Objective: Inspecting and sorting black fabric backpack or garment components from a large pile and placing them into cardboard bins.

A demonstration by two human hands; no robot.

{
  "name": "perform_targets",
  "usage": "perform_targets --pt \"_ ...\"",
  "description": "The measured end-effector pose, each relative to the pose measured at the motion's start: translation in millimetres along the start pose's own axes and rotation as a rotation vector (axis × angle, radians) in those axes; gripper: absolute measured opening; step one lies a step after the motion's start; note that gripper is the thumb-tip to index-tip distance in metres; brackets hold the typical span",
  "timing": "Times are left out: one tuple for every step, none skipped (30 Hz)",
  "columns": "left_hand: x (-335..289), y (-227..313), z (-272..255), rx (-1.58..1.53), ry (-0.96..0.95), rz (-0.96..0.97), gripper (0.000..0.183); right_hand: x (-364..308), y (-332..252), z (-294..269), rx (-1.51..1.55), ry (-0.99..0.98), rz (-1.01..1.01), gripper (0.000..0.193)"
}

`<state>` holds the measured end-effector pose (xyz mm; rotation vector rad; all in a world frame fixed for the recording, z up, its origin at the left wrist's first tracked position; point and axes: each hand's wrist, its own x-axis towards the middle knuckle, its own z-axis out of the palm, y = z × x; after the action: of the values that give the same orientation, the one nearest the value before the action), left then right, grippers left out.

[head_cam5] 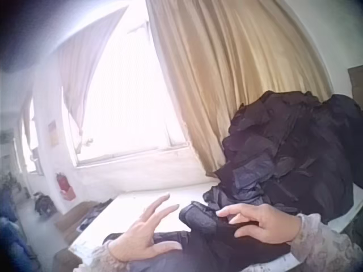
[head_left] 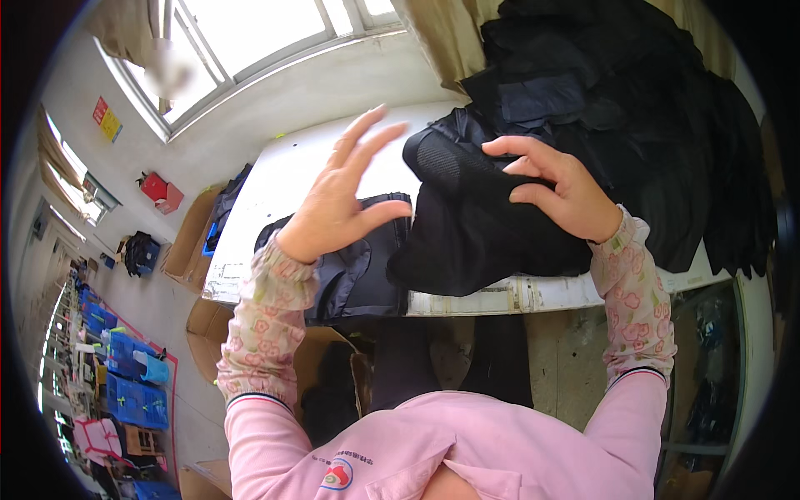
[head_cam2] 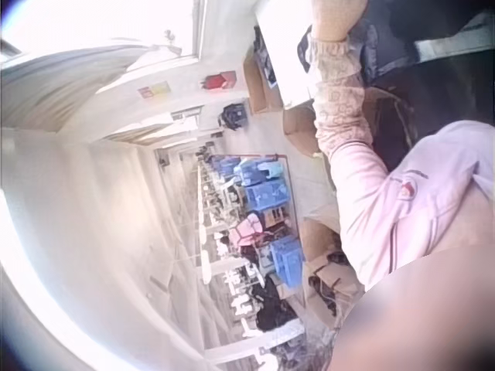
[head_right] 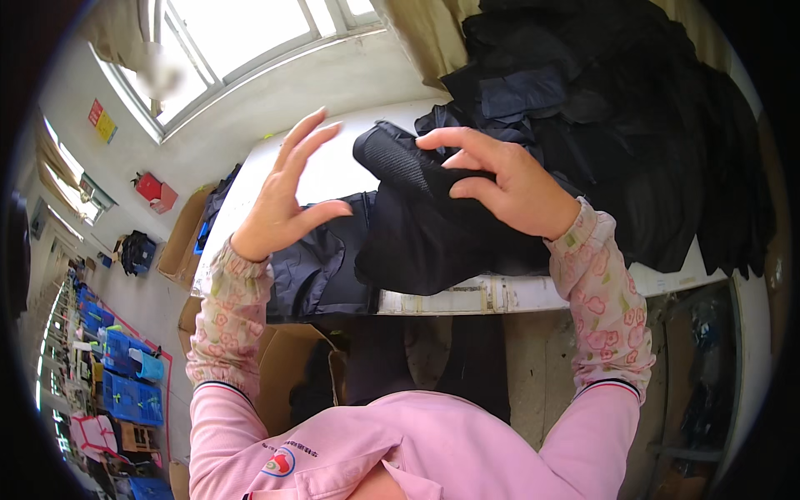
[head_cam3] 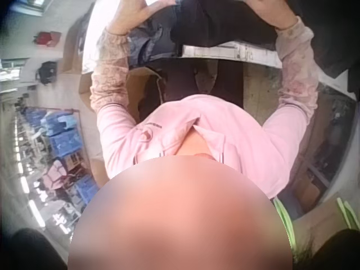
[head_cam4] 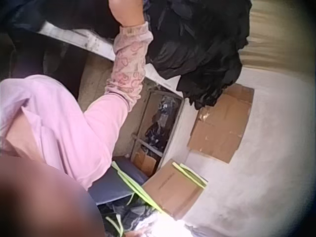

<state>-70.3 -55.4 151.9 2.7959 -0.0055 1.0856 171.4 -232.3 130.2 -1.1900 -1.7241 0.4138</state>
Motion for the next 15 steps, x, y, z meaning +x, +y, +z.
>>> perform_targets --pt "15.6 6.7 3.8 0.008 0.015 -0.007 0.064 7.1 -8.0 3.2 -0.045 -0.032 -0.036 0.051" --pt "31.2 11.0 9.7 0.126 -0.028 0.171 0.057 10.9 -13.4 4.4 -0.095 -0.059 -0.064 0.050" --pt "41.1 8.8 12.3 0.245 -0.073 0.348 0.049 13.0 -16.1 5.6 -0.104 -0.069 -0.063 0.050" --pt "46.3 2.5 9.3 0.252 -0.064 0.341 0.049 15.6 -18.9 7.4 -0.161 -0.049 -0.071 0.047" --pt "50.8 -4.7 7.7 0.122 -0.273 0.188 0.041 17.2 -20.9 8.2 -0.218 -0.027 -0.076 0.044" --pt "52.6 -10.2 7.1 -0.015 -0.479 0.034 0.034 15.9 -20.7 6.1 -0.221 -0.036 -0.080 0.044" --pt "52.3 -16.1 6.5 0.011 -0.308 0.124 0.030 10.7 -18.7 -1.1 -0.419 0.024 -0.031 0.040" --pt "52.8 -24.4 -0.2 0.096 -0.239 0.125 0.029 4.5 -15.1 -9.3 -0.615 0.086 0.018 0.037" --pt "53.1 -32.0 -10.2 0.128 -0.220 0.088 0.029 -0.7 -2.2 -17.1 -0.719 0.198 -0.169 0.032" --pt "55.1 -36.0 -18.3 0.156 -0.201 0.055 0.029 -10.5 1.8 -27.1 -0.732 0.199 -0.165 0.032" --pt "55.8 -35.7 -23.6 0.152 -0.195 0.063 0.029 -20.6 5.5 -36.1 -0.660 0.204 -0.062 0.028" --pt "56.4 -33.4 -28.6 0.176 -0.212 0.039 0.030 -28.8 7.8 -45.3 -0.586 0.209 0.040 0.024" --pt "56.8 -32.6 -32.4 0.200 -0.233 0.015 0.030 -35.7 9.3 -54.0 -0.592 0.214 0.043 0.024" --pt "57.6 -33.7 -35.0 0.197 -0.231 0.024 0.030 -41.5 10.3 -62.1 -0.600 0.228 0.083 0.020" --pt "58.8 -34.6 -37.0 0.199 -0.232 0.020 0.030 -44.8 10.4 -67.1 -0.607 0.242 0.123 0.016"
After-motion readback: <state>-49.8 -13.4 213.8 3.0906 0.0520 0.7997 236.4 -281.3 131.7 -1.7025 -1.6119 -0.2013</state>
